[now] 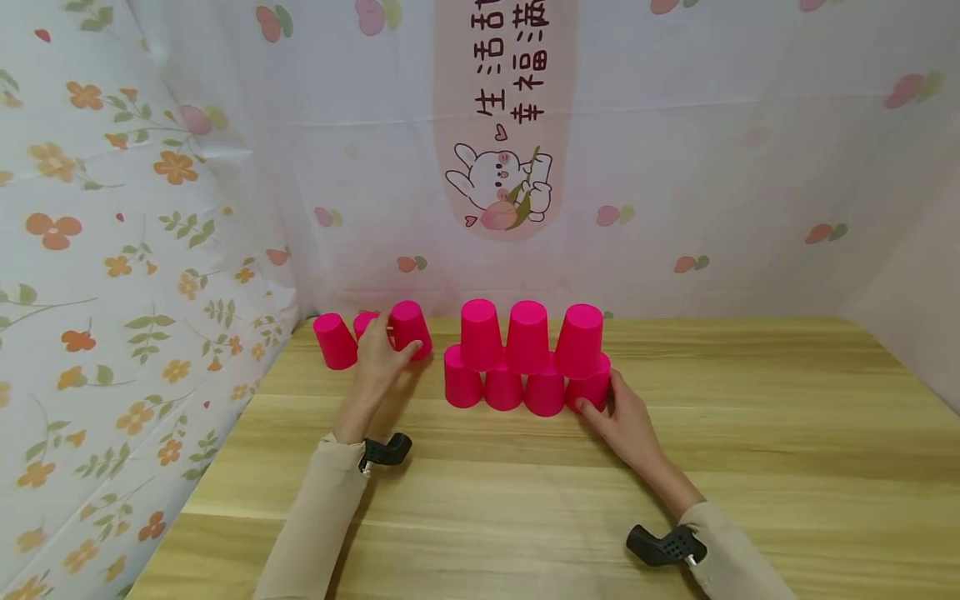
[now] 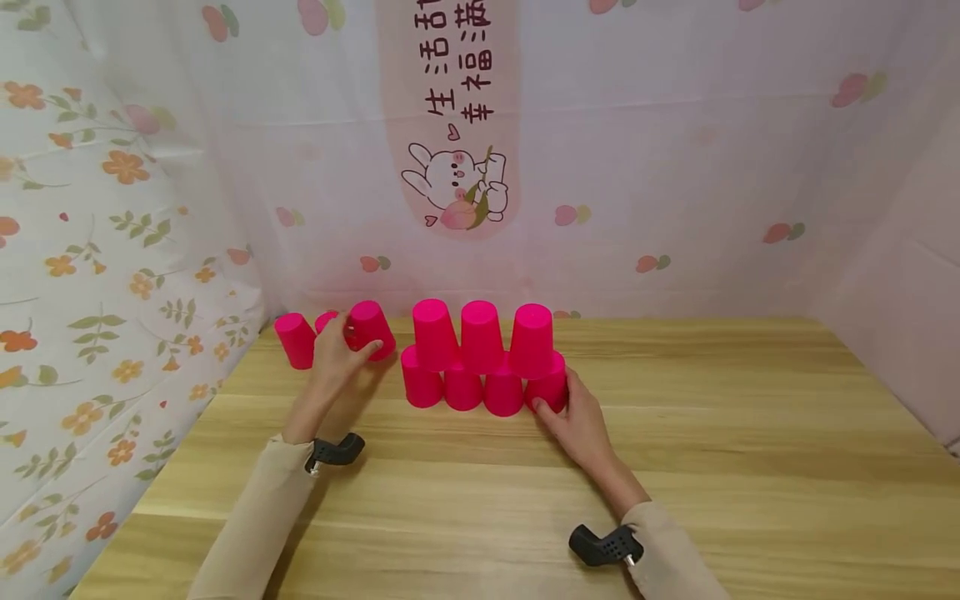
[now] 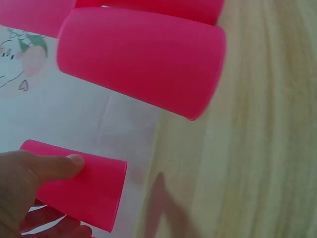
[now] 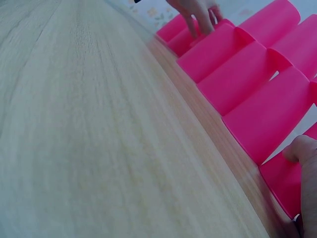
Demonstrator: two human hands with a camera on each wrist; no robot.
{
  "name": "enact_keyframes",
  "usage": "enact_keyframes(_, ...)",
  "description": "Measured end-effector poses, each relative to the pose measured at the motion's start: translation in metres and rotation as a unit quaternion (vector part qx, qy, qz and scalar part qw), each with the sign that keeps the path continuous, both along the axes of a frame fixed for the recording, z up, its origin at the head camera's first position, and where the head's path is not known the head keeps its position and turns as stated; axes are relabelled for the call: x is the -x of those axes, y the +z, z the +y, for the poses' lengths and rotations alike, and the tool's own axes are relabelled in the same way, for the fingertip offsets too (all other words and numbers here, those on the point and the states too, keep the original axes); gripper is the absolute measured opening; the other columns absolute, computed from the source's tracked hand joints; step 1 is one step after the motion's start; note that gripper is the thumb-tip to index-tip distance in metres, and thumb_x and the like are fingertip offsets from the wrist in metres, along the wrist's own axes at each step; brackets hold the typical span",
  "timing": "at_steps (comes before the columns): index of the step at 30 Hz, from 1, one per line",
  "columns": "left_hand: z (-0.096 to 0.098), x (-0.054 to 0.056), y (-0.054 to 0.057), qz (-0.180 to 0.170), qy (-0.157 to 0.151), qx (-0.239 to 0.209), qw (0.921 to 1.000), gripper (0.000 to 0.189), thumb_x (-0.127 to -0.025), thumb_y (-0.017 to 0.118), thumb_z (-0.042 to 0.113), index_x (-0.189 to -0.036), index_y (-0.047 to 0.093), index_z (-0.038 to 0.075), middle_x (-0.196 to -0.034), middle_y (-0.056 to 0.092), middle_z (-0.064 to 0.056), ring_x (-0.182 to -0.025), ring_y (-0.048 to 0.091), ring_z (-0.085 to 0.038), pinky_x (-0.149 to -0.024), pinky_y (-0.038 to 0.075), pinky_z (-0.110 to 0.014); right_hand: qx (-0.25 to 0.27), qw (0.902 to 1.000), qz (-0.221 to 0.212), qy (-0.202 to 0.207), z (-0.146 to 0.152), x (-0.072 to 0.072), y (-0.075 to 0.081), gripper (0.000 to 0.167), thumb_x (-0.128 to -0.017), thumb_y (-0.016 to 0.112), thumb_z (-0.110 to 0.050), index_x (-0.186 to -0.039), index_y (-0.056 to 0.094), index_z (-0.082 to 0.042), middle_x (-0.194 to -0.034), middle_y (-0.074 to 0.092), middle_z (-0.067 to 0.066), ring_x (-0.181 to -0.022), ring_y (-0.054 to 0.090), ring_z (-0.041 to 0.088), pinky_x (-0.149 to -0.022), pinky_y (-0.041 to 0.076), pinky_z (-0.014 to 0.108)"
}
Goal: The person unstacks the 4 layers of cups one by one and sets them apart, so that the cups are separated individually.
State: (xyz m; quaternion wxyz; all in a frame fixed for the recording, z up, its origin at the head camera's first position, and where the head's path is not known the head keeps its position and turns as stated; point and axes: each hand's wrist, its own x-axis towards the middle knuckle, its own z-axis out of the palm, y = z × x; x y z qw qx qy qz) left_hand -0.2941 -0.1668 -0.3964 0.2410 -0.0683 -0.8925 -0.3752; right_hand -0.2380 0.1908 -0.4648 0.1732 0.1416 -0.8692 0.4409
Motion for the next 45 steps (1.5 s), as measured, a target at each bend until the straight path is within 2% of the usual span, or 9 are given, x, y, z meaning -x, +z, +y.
enact_keyframes(6, 0.005, 0.001, -0.005, -0.006, 0.011, 0.028, 0.9995, 0.056, -0.075, 0.077, 0.008, -0.121, 0.049, -0.009, -0.104, 0.057, -0.024, -0.095, 0.056, -0.038, -0.081, 0.049, -0.046, 0.003, 1.0000, -0.004, -0.002, 0.001, -0.002, 0.001, 0.053, -0.082, 0.067, -0.016, -0.127, 0.044, 0.001, -0.109, 0.059, 0.015, -0.091, 0.056, 0.025, -0.076, 0.047, 0.041)
enact_keyframes(11, 0.006, 0.001, -0.012, -0.008, 0.009, 0.023, 0.9997, 0.054, -0.074, 0.076, 0.007, -0.119, 0.051, -0.006, -0.102, 0.061, -0.024, -0.092, 0.059, -0.037, -0.078, 0.050, -0.046, -0.002, 1.0000, 0.004, -0.001, 0.002, -0.003, 0.000, 0.053, -0.084, 0.067, -0.017, -0.128, 0.043, 0.001, -0.106, 0.060, 0.013, -0.084, 0.053, 0.021, -0.070, 0.045, 0.035)
enact_keyframes(18, 0.006, 0.001, -0.021, -0.017, 0.047, 0.039, 0.9980, 0.035, -0.079, 0.075, 0.015, -0.102, 0.061, -0.007, -0.086, 0.067, -0.021, -0.075, 0.063, -0.033, -0.067, 0.051, -0.043, -0.005, 1.0000, 0.003, -0.006, 0.005, -0.005, -0.001, 0.055, -0.083, 0.067, -0.018, -0.129, 0.043, 0.001, -0.106, 0.060, 0.014, -0.083, 0.052, 0.021, -0.068, 0.045, 0.033)
enact_keyframes(26, 0.002, -0.002, -0.025, -0.028, 0.080, 0.059, 0.9947, 0.037, -0.080, 0.074, 0.018, -0.103, 0.060, -0.007, -0.087, 0.066, -0.021, -0.076, 0.064, -0.035, -0.068, 0.052, -0.046, -0.005, 1.0000, -0.004, -0.001, 0.003, -0.005, -0.002, 0.054, -0.084, 0.067, -0.018, -0.129, 0.042, 0.001, -0.108, 0.059, 0.014, -0.086, 0.054, 0.021, -0.071, 0.046, 0.034)
enact_keyframes(29, 0.002, -0.004, -0.023, -0.030, 0.088, 0.066, 0.9934, 0.040, -0.080, 0.074, 0.020, -0.104, 0.058, -0.008, -0.086, 0.065, -0.022, -0.074, 0.063, -0.036, -0.067, 0.052, -0.046, -0.005, 1.0000, -0.003, -0.003, 0.003, -0.004, -0.002, 0.054, -0.084, 0.067, -0.018, -0.129, 0.043, 0.001, -0.108, 0.059, 0.013, -0.087, 0.055, 0.022, -0.072, 0.046, 0.037)
enact_keyframes(32, 0.001, -0.008, -0.019, -0.041, 0.115, 0.109, 0.9865, 0.038, -0.079, 0.075, 0.025, -0.094, 0.058, -0.005, -0.076, 0.063, -0.021, -0.066, 0.062, -0.039, -0.057, 0.052, -0.046, -0.006, 1.0000, -0.002, 0.002, 0.002, -0.003, -0.002, 0.053, -0.084, 0.067, -0.018, -0.128, 0.043, 0.001, -0.109, 0.059, 0.014, -0.090, 0.056, 0.023, -0.075, 0.047, 0.040)
enact_keyframes(38, 0.003, -0.017, -0.002, -0.076, 0.170, 0.227, 0.9559, 0.043, -0.079, 0.072, 0.040, -0.065, 0.055, 0.003, -0.055, 0.053, -0.014, -0.053, 0.058, -0.036, -0.041, 0.045, -0.040, -0.007, 1.0000, 0.000, 0.007, 0.000, -0.002, 0.000, 0.054, -0.085, 0.067, -0.019, -0.128, 0.043, 0.001, -0.110, 0.059, 0.015, -0.091, 0.056, 0.024, -0.075, 0.047, 0.041)
enact_keyframes(42, 0.012, -0.023, 0.014, -0.061, 0.141, 0.290, 0.9446, 0.042, -0.081, 0.071, 0.036, -0.062, 0.056, 0.002, -0.055, 0.053, -0.014, -0.055, 0.059, -0.036, -0.041, 0.047, -0.040, -0.005, 1.0000, 0.003, 0.002, 0.001, -0.002, 0.002, 0.055, -0.084, 0.067, -0.018, -0.129, 0.042, 0.001, -0.110, 0.059, 0.015, -0.092, 0.056, 0.024, -0.075, 0.047, 0.041)
enact_keyframes(45, 0.018, -0.024, 0.022, -0.058, 0.094, 0.290, 0.9507, 0.037, -0.084, 0.068, 0.030, -0.061, 0.056, 0.005, -0.053, 0.052, -0.011, -0.055, 0.058, -0.033, -0.043, 0.047, -0.040, -0.008, 1.0000, 0.003, 0.002, 0.002, -0.002, 0.003, 0.055, -0.084, 0.067, -0.018, -0.129, 0.042, 0.002, -0.110, 0.059, 0.015, -0.092, 0.056, 0.024, -0.075, 0.047, 0.040)
